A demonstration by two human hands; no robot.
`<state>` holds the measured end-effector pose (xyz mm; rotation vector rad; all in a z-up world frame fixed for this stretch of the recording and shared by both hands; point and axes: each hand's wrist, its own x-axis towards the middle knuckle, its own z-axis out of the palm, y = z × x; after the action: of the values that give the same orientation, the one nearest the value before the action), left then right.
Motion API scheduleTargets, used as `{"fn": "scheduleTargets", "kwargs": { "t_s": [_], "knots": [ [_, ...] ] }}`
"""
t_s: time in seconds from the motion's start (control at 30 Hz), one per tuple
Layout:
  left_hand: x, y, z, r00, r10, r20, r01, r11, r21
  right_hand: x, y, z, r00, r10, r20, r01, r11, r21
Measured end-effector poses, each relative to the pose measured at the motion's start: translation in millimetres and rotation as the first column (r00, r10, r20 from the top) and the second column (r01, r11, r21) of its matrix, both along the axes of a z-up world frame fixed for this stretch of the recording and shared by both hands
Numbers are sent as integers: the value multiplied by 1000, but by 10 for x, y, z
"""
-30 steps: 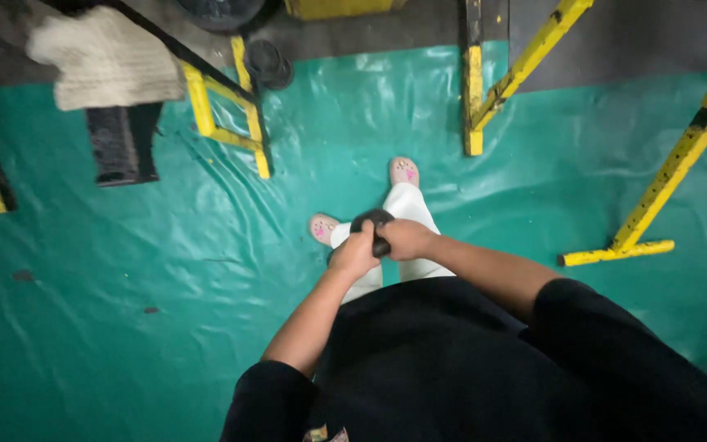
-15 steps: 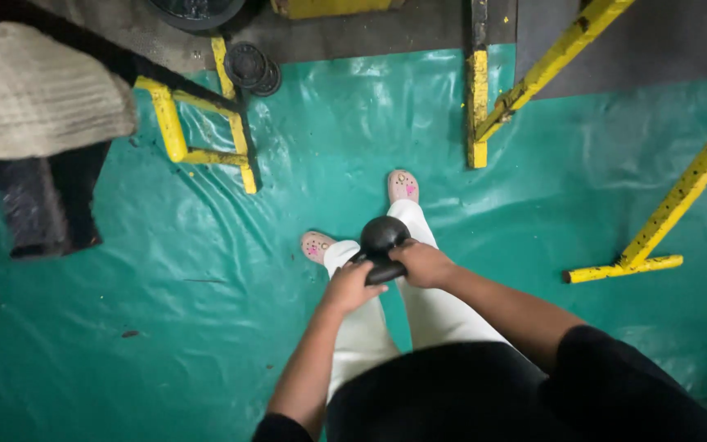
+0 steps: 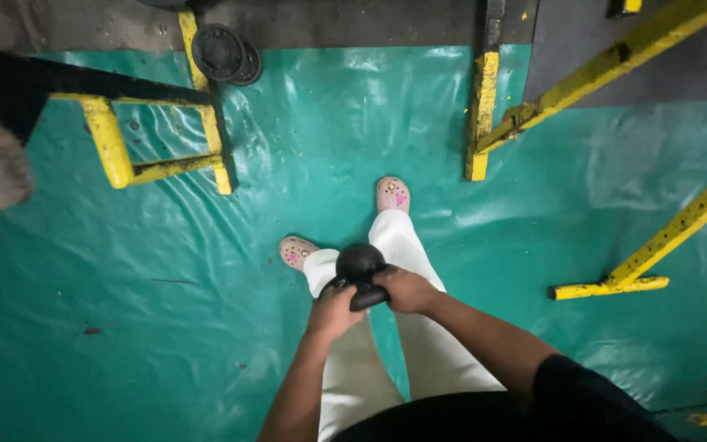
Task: Cleaning and wiping down various gym equipment including a handle, kettlebell, and weight plate.
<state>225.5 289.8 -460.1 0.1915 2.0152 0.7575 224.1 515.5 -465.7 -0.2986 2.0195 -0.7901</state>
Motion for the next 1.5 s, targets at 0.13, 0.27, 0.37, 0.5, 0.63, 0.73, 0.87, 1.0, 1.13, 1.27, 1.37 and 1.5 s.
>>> {"fn": "scheduleTargets", "kwargs": {
  "t_s": [0.13, 0.27, 0.37, 0.5, 0.63, 0.73, 0.87, 1.0, 1.13, 1.27, 1.37, 1.5],
  "knots": [
    [-225, 225, -11, 998, -2, 58, 7, 997, -83, -312, 130, -63, 1000, 26, -1, -26, 999, -22],
    [-442, 470, -62, 997, 60, 49, -55, 994, -95, -622, 385, -75, 1000, 27, 16, -27, 999, -21],
    [-794, 742, -12, 998, 65, -17, -66, 995, -71, -967, 648, -38, 1000, -6, -15, 5, 998, -70],
    [-1550, 1114, 330, 1000, -16, -15, 14, 994, -107, -1414, 1000, 15, 999, -26, -27, 24, 998, -51],
    [-2266, 1291, 313, 995, -63, 78, 71, 991, -109, -2061, 1183, 63, 993, -85, -84, 82, 996, -45],
    [-2785, 1363, 214, 999, -39, 24, 40, 997, -67, -2593, 1199, 104, 980, -128, -153, 131, 991, 8],
    [-3541, 1330, -1, 990, 39, -138, -37, 999, 17, -3465, 1167, 53, 955, -169, -245, 197, 976, 94],
    [-4365, 1149, 88, 974, -22, -226, 18, 1000, -21, -4100, 1028, 81, 932, -145, -332, 171, 984, 51],
    [-5240, 901, 310, 948, 18, -317, -24, 1000, -15, -5157, 784, 322, 908, -184, -377, 183, 982, -39],
    [-5850, 649, 366, 862, 27, -507, -15, 1000, 28, -5760, 593, 345, 897, -170, -409, 178, 984, -17],
    [-6255, 515, 361, 800, 13, -600, -1, 1000, 20, -6173, 461, 290, 836, -207, -508, 177, 978, -107],
    [-6758, 453, 313, 794, 14, -608, -7, 1000, 14, -6574, 352, 204, 814, -241, -529, 237, 968, -76]
  ]
}}
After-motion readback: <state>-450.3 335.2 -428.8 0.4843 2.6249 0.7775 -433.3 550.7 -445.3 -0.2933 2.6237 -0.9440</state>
